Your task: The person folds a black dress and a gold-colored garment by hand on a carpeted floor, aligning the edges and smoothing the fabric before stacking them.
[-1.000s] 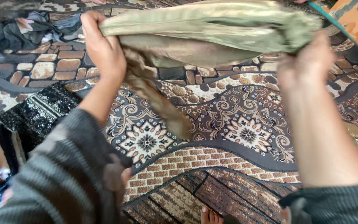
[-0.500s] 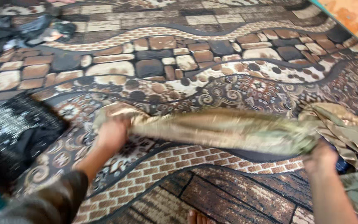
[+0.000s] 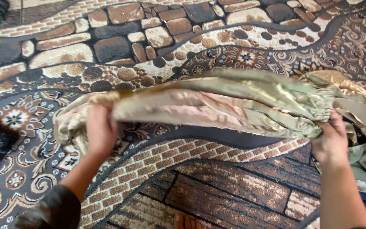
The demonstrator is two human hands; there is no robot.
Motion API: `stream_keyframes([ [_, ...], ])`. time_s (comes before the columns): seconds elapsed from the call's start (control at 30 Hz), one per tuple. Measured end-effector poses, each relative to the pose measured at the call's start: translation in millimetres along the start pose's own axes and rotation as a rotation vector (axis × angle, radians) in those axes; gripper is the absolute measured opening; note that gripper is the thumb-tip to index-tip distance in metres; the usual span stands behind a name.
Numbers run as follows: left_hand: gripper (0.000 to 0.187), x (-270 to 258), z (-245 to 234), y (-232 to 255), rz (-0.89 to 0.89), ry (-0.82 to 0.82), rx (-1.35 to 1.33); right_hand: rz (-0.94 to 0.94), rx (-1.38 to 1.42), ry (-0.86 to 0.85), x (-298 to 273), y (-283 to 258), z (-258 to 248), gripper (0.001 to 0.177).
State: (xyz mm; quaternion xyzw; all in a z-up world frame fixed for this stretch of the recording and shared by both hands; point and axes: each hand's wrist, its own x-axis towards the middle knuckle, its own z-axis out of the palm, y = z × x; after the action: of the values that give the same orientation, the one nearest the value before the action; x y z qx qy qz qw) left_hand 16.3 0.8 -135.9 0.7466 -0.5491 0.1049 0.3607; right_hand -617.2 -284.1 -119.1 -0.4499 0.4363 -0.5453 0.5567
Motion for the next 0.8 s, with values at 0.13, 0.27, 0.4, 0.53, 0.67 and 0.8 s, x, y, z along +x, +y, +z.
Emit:
stream_keyframes([
  [0.13, 0.009, -59.2, 39.5, 14.1, 0.109, -0.351, -0.019, -0.013, -0.377, 0.264, 17.8, 48.6, -64.7, 0.049],
  [0.27, 0.033, -92.7, 58.9, 40.0, 0.219, -0.4, -0.025, -0.165, -1.815, 0.34, -46.1, 90.7, -18.6, 0.06],
  [0.4, 0.034, -91.7, 65.5, 56.5, 0.128, -0.423, -0.029, -0.6, -1.227, -0.65, -119.4, 90.3, 117.1, 0.011],
  [0.53, 0.03, -76.6, 69.4, 62.3, 0.161, -0.287, 0.017, -0.692, -1.573, -0.633, -158.1, 121.4, 194.2, 0.082],
  [0.67, 0.039, -59.6, 59.9, 58.0, 0.247, -0.633, -0.061, -0.637, -1.946, -0.424, -146.5, 149.2, 188.4, 0.032],
  [0.8, 0.048, -45.5, 50.2, 33.3, 0.441, -0.8, 0.408, -0.82, -1.74, -0.328, -129.2, 134.0, 149.2, 0.016],
])
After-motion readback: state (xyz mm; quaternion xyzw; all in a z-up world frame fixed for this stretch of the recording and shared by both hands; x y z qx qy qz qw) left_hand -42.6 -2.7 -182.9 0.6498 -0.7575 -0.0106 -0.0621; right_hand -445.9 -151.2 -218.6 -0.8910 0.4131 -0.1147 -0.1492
